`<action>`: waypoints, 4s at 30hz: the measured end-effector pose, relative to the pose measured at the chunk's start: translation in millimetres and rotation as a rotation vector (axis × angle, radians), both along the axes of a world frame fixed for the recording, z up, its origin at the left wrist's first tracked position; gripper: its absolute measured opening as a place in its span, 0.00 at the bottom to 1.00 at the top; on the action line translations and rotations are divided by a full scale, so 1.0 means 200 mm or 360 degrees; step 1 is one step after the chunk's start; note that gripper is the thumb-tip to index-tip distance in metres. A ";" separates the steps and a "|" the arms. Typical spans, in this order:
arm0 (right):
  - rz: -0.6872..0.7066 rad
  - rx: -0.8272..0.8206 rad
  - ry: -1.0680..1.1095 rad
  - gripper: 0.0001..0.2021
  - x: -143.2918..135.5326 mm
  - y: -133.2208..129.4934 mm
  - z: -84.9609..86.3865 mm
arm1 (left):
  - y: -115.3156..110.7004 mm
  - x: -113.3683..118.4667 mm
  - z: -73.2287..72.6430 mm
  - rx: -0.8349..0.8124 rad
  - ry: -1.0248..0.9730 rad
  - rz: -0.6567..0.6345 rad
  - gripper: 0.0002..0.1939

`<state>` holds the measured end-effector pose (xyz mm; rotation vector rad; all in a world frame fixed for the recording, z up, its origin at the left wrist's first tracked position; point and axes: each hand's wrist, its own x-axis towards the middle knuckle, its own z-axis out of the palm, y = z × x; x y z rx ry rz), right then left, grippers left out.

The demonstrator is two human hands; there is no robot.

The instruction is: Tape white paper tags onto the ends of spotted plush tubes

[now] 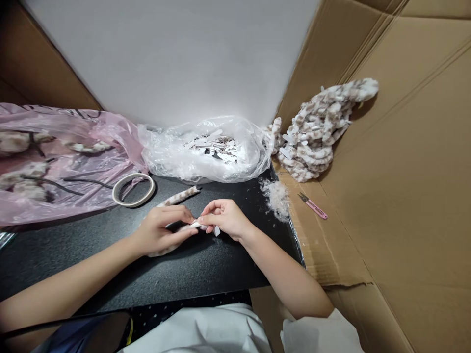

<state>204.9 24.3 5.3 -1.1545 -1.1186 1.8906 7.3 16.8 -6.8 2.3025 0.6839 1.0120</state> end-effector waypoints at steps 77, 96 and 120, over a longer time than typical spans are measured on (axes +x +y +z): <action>-0.0205 0.0778 -0.0286 0.10 -0.07 -0.05 -0.04 | 0.04 0.05 0.02 -0.2063 -0.1292 0.0488 0.17; -0.0411 0.0521 0.0069 0.12 -0.10 -0.03 -0.05 | -0.02 0.08 -0.01 -0.1677 -0.1144 0.0506 0.13; -0.0605 -0.0124 0.0515 0.25 -0.10 -0.03 -0.03 | -0.02 0.06 0.00 -0.0883 -0.0608 0.0433 0.07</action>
